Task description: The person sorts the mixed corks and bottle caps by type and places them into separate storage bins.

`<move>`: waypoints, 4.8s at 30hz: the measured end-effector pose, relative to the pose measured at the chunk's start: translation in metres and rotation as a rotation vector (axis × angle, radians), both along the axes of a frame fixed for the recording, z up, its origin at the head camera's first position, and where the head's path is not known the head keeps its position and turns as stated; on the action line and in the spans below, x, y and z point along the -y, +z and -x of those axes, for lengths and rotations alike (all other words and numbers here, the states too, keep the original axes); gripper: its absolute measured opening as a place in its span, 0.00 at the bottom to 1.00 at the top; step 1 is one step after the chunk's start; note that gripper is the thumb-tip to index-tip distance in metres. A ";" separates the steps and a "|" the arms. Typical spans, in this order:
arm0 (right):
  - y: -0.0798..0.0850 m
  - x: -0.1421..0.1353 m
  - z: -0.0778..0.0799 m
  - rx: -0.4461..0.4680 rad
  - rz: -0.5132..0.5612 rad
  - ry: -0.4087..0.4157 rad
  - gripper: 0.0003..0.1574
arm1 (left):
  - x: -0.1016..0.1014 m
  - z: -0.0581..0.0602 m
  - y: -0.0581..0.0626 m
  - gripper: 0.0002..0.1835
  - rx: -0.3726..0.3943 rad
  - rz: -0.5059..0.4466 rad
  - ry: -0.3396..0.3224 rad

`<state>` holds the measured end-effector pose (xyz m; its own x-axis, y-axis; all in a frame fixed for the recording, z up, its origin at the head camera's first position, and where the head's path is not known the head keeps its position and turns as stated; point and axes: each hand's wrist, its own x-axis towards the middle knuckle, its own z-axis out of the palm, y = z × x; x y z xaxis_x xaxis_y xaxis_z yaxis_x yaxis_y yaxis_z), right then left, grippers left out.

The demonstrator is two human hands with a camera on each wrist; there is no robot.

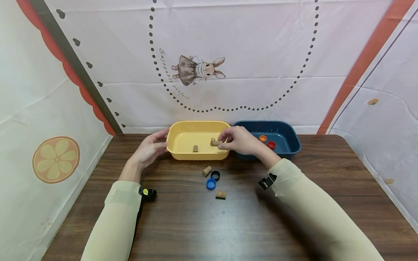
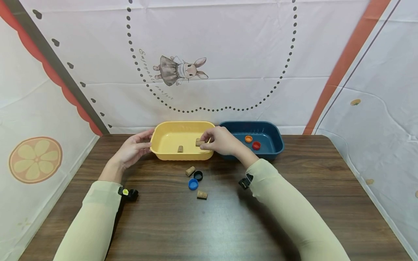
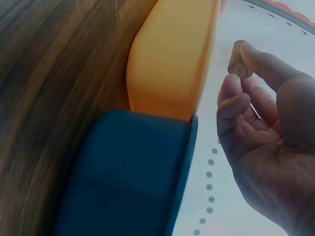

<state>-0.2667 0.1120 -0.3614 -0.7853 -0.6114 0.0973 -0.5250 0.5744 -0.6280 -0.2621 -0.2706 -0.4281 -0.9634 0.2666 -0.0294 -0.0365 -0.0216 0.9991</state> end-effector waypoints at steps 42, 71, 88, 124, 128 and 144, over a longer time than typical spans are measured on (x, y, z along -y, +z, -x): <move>-0.009 0.021 -0.009 -0.108 -0.003 -0.065 0.25 | -0.001 -0.001 -0.001 0.35 0.016 -0.024 0.012; -0.017 -0.011 -0.068 0.018 0.069 0.090 0.25 | -0.001 0.000 -0.001 0.35 0.010 -0.037 0.004; -0.039 -0.017 -0.088 0.121 0.005 0.277 0.24 | -0.001 0.001 0.000 0.35 0.007 -0.022 0.003; -0.047 -0.014 -0.090 0.199 -0.069 0.334 0.20 | 0.000 0.000 -0.002 0.35 0.006 -0.026 -0.003; -0.042 -0.017 -0.087 0.187 -0.055 0.304 0.20 | 0.001 0.000 -0.002 0.36 0.009 -0.020 0.003; -0.022 -0.020 -0.069 0.152 0.002 0.179 0.19 | 0.001 0.000 -0.003 0.35 -0.004 -0.032 -0.007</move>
